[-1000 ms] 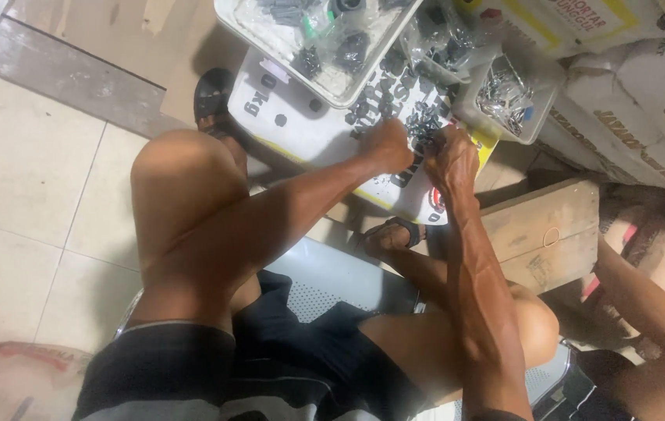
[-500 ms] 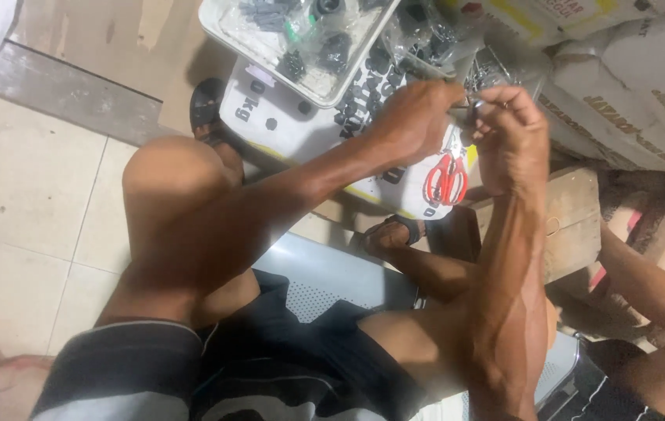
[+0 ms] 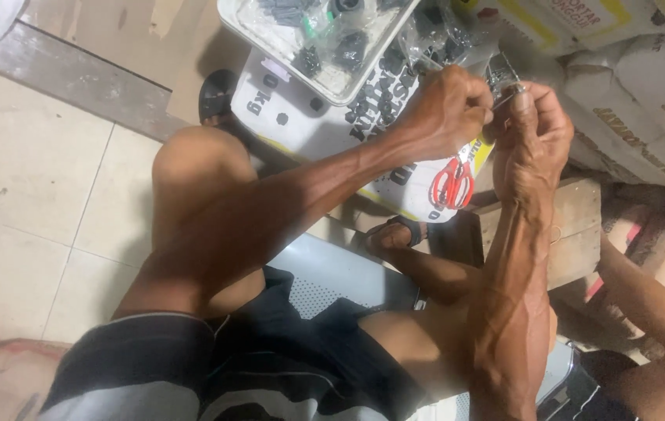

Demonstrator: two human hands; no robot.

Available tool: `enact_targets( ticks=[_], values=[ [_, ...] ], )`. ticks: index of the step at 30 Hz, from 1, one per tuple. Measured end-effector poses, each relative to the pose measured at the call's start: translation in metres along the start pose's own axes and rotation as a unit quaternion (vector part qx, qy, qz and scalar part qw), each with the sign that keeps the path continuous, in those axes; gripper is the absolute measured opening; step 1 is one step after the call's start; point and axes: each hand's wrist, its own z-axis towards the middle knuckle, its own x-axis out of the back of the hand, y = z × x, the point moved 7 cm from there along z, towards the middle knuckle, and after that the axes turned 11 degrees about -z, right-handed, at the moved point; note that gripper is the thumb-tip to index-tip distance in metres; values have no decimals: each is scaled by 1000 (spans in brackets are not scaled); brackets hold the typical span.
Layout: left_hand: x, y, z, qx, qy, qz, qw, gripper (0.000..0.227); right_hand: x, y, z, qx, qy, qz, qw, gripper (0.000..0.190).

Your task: Assembling small metal fasteners by joining bolts with nuts or washers.

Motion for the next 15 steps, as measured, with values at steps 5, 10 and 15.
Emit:
enact_targets(
  ticks=[5, 10, 15],
  values=[
    [2, -12, 2, -10, 24, 7, 1000, 23, -4, 13, -2, -66, -13, 30, 997, 16],
    [5, -15, 5, -48, 21, 95, 994, 37, -5, 9, -3, -60, -49, 45, 996, 12],
    [0, -9, 4, -178, 37, 164, 970, 23, 10, 1, -8, -91, -22, -42, 995, 7]
  ],
)
